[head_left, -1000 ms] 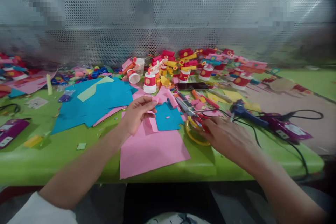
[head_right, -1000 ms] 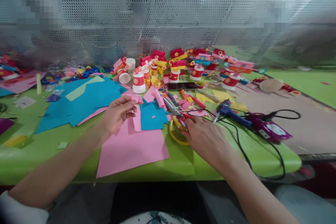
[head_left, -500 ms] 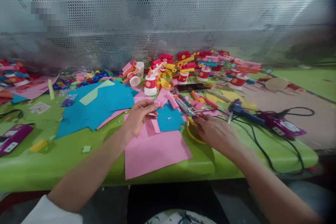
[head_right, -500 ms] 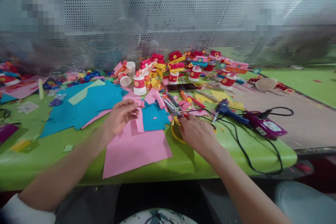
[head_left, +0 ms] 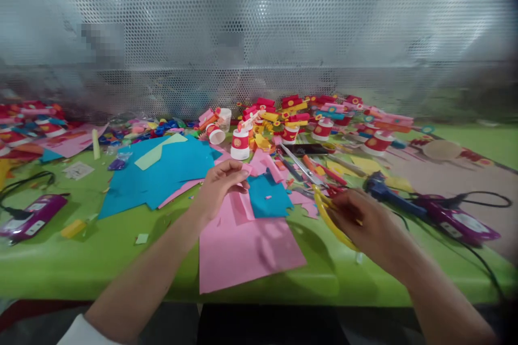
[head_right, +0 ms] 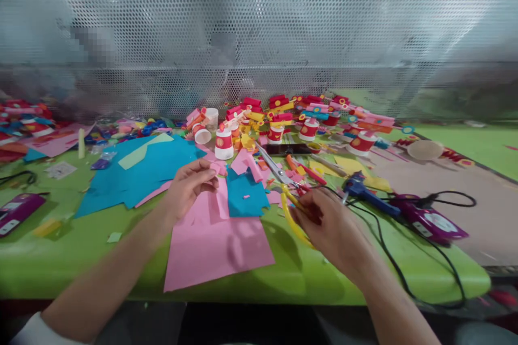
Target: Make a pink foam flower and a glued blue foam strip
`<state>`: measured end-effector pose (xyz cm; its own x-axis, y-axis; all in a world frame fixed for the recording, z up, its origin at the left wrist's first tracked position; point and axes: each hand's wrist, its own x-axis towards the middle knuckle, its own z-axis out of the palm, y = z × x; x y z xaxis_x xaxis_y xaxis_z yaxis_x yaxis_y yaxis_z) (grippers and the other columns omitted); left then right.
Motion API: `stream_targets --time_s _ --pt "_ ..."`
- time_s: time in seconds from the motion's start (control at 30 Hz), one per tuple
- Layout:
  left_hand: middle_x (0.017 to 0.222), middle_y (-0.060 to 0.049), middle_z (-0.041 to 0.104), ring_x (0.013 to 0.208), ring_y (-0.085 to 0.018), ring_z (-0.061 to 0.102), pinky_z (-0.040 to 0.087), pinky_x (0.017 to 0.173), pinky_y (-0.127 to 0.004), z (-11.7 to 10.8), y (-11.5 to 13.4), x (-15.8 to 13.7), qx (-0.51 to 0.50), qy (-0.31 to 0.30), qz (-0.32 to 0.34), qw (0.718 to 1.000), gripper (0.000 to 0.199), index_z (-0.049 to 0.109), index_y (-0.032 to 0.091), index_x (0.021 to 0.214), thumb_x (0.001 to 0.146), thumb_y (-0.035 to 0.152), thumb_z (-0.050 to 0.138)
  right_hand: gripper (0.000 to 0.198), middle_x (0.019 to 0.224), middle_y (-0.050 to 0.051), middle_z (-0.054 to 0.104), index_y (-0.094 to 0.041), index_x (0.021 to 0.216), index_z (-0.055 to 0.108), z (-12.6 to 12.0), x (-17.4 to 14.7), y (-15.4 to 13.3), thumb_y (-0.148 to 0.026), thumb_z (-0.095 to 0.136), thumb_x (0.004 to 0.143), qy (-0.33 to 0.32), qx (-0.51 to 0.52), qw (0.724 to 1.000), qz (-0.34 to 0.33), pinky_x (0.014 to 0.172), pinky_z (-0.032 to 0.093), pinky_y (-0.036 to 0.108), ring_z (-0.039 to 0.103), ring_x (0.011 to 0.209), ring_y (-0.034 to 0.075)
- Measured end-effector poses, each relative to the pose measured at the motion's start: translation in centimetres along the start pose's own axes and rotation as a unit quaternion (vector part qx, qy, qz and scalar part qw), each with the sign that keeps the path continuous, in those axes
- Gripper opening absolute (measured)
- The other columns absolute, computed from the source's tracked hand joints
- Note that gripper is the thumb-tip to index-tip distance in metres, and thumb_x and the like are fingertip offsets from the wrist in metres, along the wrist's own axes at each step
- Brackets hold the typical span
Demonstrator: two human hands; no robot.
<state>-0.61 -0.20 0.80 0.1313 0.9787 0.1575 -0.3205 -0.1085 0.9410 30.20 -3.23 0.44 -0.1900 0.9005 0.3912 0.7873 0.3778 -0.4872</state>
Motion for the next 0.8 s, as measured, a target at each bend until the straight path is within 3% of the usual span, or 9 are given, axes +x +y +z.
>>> stream_targets --time_s 0.13,0.2,0.3,0.47,0.67,0.8 --pt "0.074 0.000 0.069 0.067 -0.014 0.066 0.056 0.065 -0.027 -0.3 0.5 0.0 0.006 -0.028 0.030 0.999 0.015 0.069 0.019 0.088 0.084 0.033 0.076 0.045 0.072 -0.004 0.056 -0.026 0.094 0.049 3.2 1.1 -1.6 -0.051 0.082 0.075 0.032 0.225 0.972 0.053 0.051 0.046 0.027 0.055 0.060 0.015" --pt "0.070 0.000 0.068 0.065 -0.014 0.065 0.056 0.065 -0.028 -0.6 0.7 0.1 0.017 -0.038 0.043 0.998 0.015 0.069 0.019 0.089 0.086 0.033 0.075 0.051 0.086 -0.001 0.062 -0.026 0.115 0.052 4.1 2.0 -2.7 -0.048 0.080 0.078 0.020 0.264 0.964 0.029 0.061 0.052 0.029 0.063 0.073 0.018" --pt "0.070 -0.001 0.068 0.063 -0.013 0.065 0.055 0.064 -0.027 -1.1 0.9 0.4 0.055 -0.057 0.065 0.995 0.018 0.070 0.018 0.092 0.087 0.035 0.075 0.052 0.099 0.003 0.065 -0.026 0.137 0.050 4.2 3.2 -4.3 -0.044 0.067 0.090 -0.037 0.214 0.975 -0.055 0.069 0.054 0.031 0.065 0.081 0.019" --pt "0.073 -0.001 0.068 0.063 -0.013 0.066 0.056 0.062 -0.027 -1.7 1.2 0.6 0.068 -0.053 0.071 0.994 0.025 0.070 0.016 0.091 0.083 0.038 0.079 0.050 0.110 0.009 0.067 -0.022 0.134 0.056 3.6 4.5 -5.6 -0.041 0.067 0.089 -0.026 0.065 0.982 -0.178 0.067 0.053 0.033 0.066 0.084 0.021" --pt "0.076 -0.001 0.069 0.063 -0.012 0.064 0.055 0.061 -0.025 -1.9 1.8 0.5 0.064 -0.043 0.087 0.993 0.020 0.071 0.018 0.096 0.085 0.034 0.078 0.053 0.116 0.014 0.069 -0.019 0.134 0.057 4.5 5.0 -4.6 -0.043 0.067 0.088 0.018 0.010 0.976 -0.218 0.074 0.056 0.038 0.069 0.100 0.030" --pt "0.075 0.001 0.068 0.060 -0.010 0.063 0.054 0.059 -0.024 -2.1 1.8 0.5 0.051 -0.045 0.099 0.993 0.016 0.070 0.020 0.096 0.087 0.031 0.076 0.051 0.117 0.014 0.069 -0.020 0.133 0.056 4.8 4.8 -3.6 -0.042 0.066 0.088 0.032 -0.004 0.975 -0.222 0.069 0.057 0.039 0.071 0.095 0.030"
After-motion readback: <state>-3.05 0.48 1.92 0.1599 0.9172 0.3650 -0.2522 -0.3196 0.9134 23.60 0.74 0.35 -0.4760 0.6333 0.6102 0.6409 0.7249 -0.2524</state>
